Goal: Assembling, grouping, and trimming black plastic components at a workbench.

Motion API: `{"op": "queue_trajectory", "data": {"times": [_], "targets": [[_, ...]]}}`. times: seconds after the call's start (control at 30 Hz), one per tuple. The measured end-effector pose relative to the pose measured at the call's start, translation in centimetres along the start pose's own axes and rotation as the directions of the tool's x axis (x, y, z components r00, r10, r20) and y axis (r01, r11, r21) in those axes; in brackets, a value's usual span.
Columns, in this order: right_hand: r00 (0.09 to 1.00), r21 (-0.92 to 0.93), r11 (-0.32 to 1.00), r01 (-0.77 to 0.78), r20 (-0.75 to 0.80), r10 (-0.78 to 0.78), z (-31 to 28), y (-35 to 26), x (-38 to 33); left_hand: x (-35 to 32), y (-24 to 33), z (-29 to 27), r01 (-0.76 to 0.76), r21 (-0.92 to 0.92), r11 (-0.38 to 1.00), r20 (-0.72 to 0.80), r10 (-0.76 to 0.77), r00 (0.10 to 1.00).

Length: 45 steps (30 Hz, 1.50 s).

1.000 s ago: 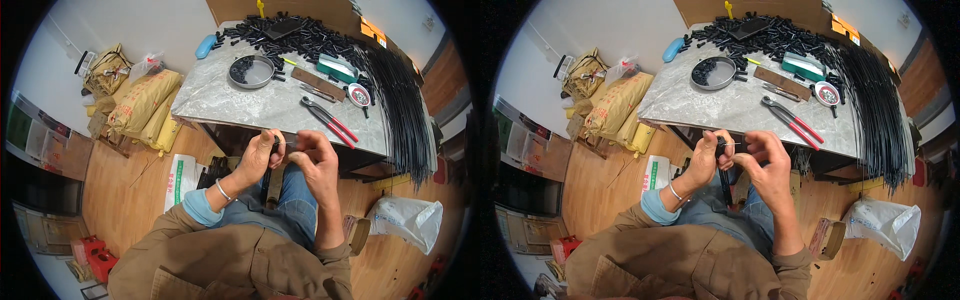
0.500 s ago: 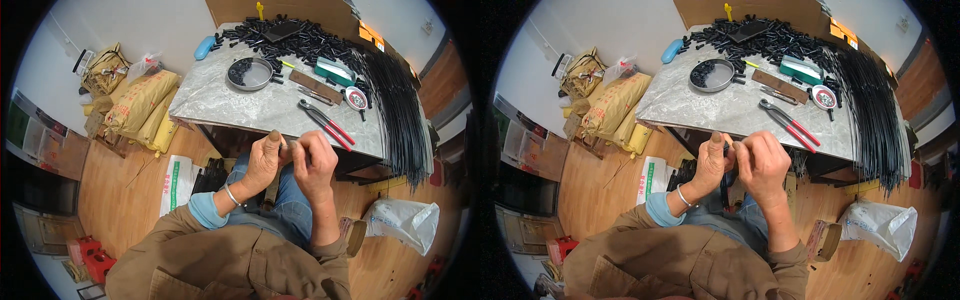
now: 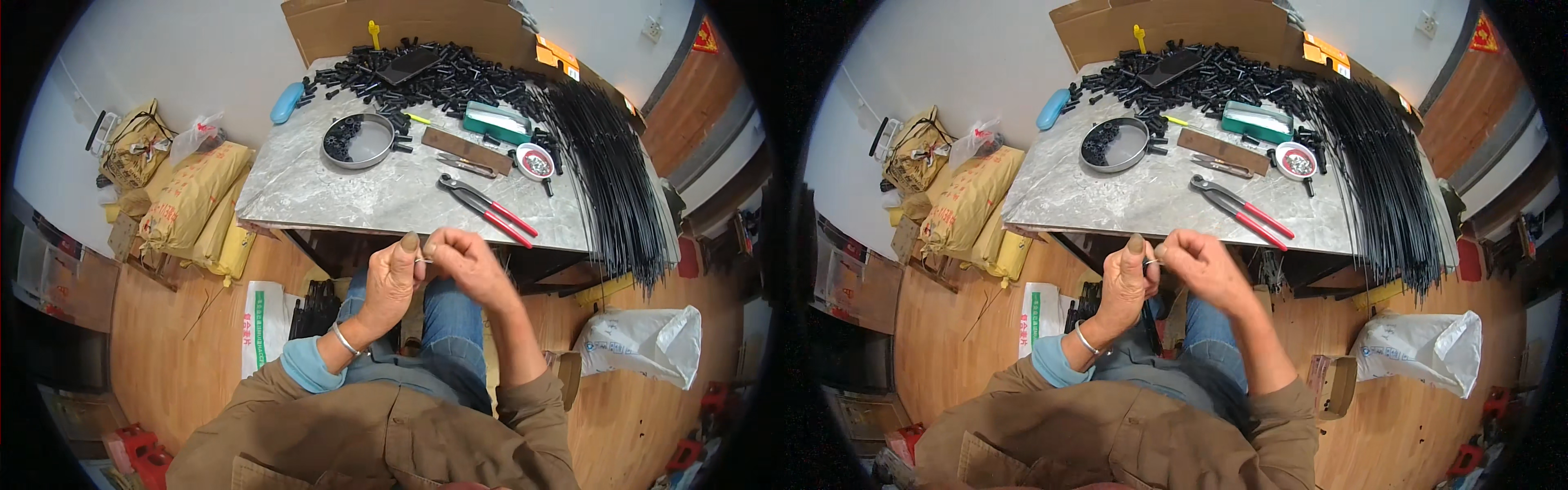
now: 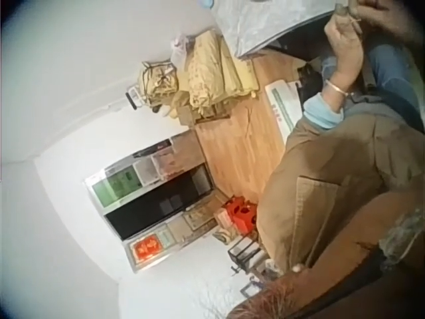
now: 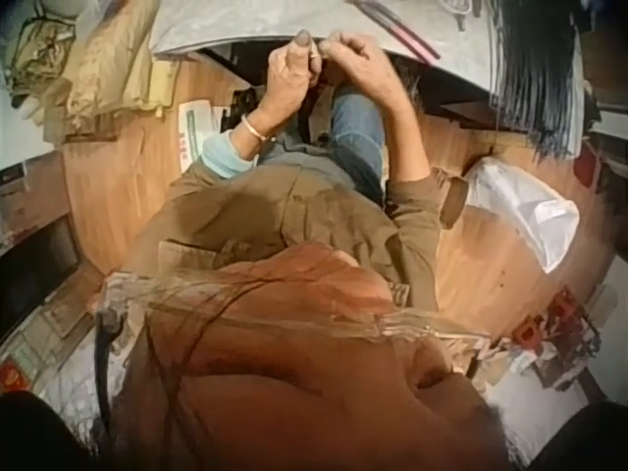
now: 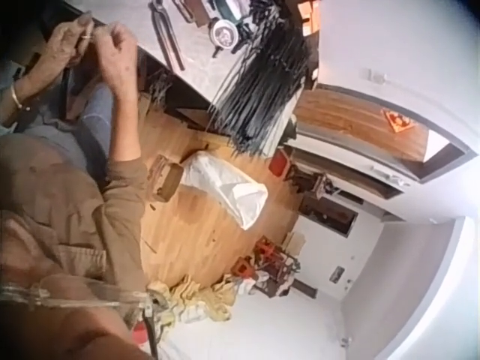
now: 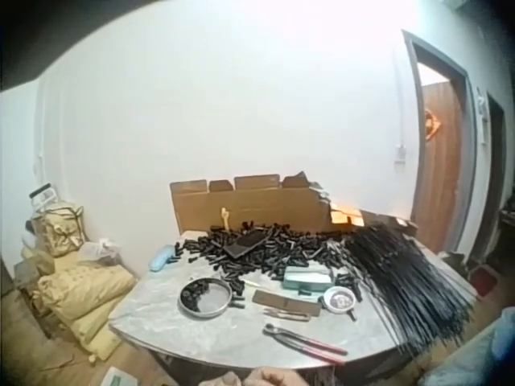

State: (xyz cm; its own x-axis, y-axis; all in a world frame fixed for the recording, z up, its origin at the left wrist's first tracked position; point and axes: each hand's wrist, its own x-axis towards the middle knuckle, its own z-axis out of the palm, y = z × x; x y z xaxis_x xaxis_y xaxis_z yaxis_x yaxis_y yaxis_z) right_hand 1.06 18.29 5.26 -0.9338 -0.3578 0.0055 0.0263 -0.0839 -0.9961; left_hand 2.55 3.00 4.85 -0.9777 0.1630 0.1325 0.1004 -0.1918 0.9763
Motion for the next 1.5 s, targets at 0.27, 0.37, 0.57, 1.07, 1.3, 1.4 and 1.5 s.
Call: {"op": "queue_trajectory", "data": {"times": [0.27,0.37,0.57,1.07,1.3,1.4,1.5], "targets": [[0.864,-0.605,0.782,0.151,-0.304,-0.402,-1.8,0.8,0.5,-0.1,0.0,-1.0,0.052,-0.003,0.999,-0.003,-0.052,0.999],[0.795,-0.946,0.309,-0.099,-0.262,-0.546,-6.7,0.3,1.6,-0.1,0.0,-1.3,0.019,0.031,0.999,-0.004,-0.019,1.000],[0.832,-0.997,0.073,0.008,-0.034,-0.553,-9.2,2.8,2.2,0.0,0.3,-1.4,0.052,-0.017,0.998,-0.029,-0.053,0.998],[0.800,-0.976,0.011,0.219,0.173,-0.574,-1.8,-3.8,-3.7,0.7,-0.9,-2.1,0.018,-0.050,0.999,-0.082,-0.022,0.996],[0.831,-0.960,0.029,0.278,0.226,-0.508,-2.6,-2.6,-3.9,0.3,-0.6,-2.6,0.008,-0.026,1.000,-0.094,-0.010,0.996],[0.990,-0.844,0.531,0.077,0.003,-0.138,-1.0,-1.9,-5.4,0.3,-0.7,-2.7,-0.176,0.050,0.983,-0.124,0.181,0.976],[0.905,0.038,0.907,-0.420,0.088,0.415,1.3,0.2,-7.5,0.8,-2.4,-1.8,-0.278,0.114,0.954,-0.135,0.292,0.947]]}}
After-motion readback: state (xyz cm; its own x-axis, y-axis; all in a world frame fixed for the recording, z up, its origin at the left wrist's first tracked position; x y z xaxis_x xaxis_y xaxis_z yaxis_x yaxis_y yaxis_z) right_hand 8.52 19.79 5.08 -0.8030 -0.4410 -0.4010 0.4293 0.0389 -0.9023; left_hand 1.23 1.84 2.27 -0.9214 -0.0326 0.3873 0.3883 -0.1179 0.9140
